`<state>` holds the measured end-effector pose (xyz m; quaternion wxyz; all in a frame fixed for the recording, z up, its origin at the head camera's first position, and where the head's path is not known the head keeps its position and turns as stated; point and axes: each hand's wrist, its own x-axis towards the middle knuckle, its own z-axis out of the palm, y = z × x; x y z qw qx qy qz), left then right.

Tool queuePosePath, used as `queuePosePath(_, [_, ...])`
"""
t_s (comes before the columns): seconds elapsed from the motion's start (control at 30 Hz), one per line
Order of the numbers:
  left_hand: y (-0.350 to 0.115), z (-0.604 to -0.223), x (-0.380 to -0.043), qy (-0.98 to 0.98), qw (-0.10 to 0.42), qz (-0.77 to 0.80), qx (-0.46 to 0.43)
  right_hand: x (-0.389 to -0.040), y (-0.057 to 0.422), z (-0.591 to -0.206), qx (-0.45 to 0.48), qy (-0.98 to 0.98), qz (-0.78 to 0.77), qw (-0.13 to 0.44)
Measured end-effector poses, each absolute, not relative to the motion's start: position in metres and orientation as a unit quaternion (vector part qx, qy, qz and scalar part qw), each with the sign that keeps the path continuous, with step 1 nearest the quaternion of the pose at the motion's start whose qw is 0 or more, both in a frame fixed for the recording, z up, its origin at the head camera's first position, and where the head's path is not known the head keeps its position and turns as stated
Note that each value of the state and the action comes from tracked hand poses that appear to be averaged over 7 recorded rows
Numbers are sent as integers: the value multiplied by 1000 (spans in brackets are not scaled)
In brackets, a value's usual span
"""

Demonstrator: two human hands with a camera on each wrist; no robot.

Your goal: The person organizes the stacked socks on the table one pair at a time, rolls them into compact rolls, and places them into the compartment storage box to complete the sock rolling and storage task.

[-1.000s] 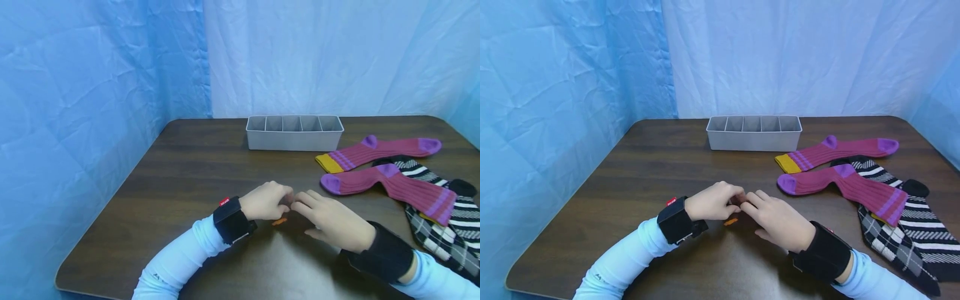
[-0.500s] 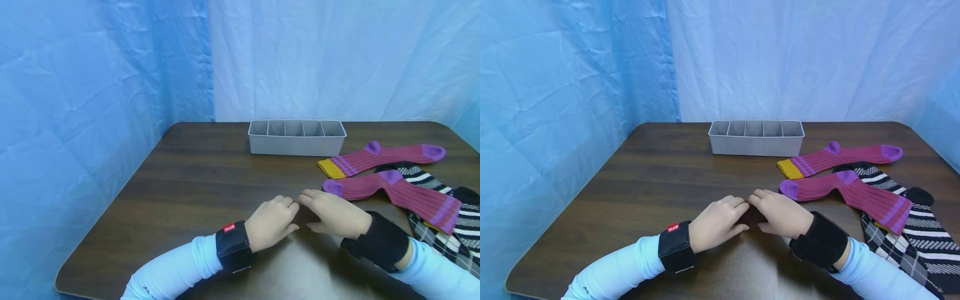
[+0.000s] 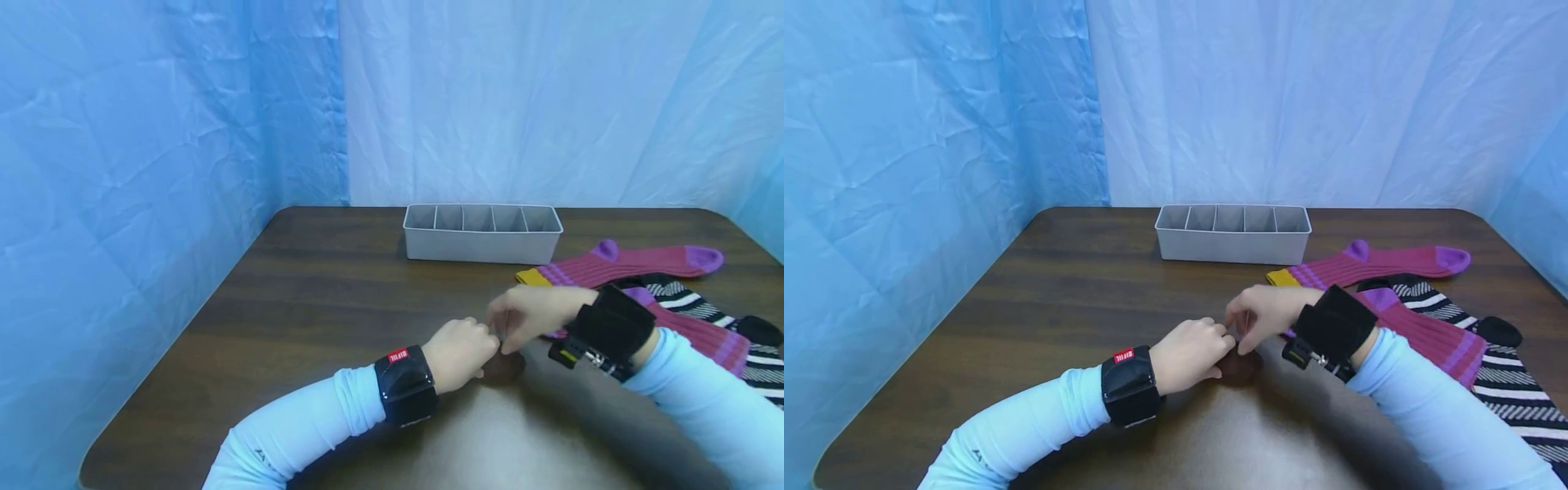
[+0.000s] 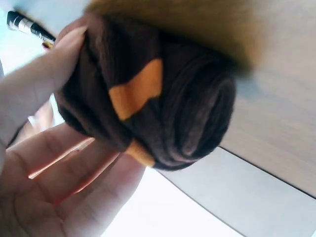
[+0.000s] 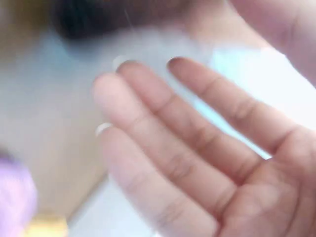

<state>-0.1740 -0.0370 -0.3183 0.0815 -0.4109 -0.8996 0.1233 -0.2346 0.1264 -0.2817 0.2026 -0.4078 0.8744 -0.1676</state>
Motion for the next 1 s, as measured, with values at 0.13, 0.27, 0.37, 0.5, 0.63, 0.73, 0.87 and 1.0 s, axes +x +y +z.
queuePosePath(0.13, [-34, -318, -176, -895, 90, 132, -417, -274, 144, -254, -353, 917, -168, 80])
queuePosePath(0.27, [-32, -318, -176, -895, 83, 136, -416, -310, 165, -243, -202, 969, -134, -49])
queuePosePath(0.37, [-29, -319, -175, -896, 76, 136, -415, -325, 179, -254, -113, 984, -111, -80])
queuePosePath(0.5, [-24, -321, -174, -897, 52, 141, -416, -333, 192, -279, -56, 988, -129, -70])
queuePosePath(0.63, [-21, -325, -173, -894, 39, 146, -421, -336, 197, -296, -25, 983, -174, -55])
queuePosePath(0.73, [-21, -327, -172, -890, 58, 144, -429, -341, 199, -301, -8, 978, -201, -59])
queuePosePath(0.87, [-22, -328, -172, -888, 85, 138, -430, -346, 199, -300, 4, 974, -220, -54])
queuePosePath(1.0, [-22, -329, -172, -893, 87, 131, -421, -347, 198, -297, -12, 972, -231, -33])
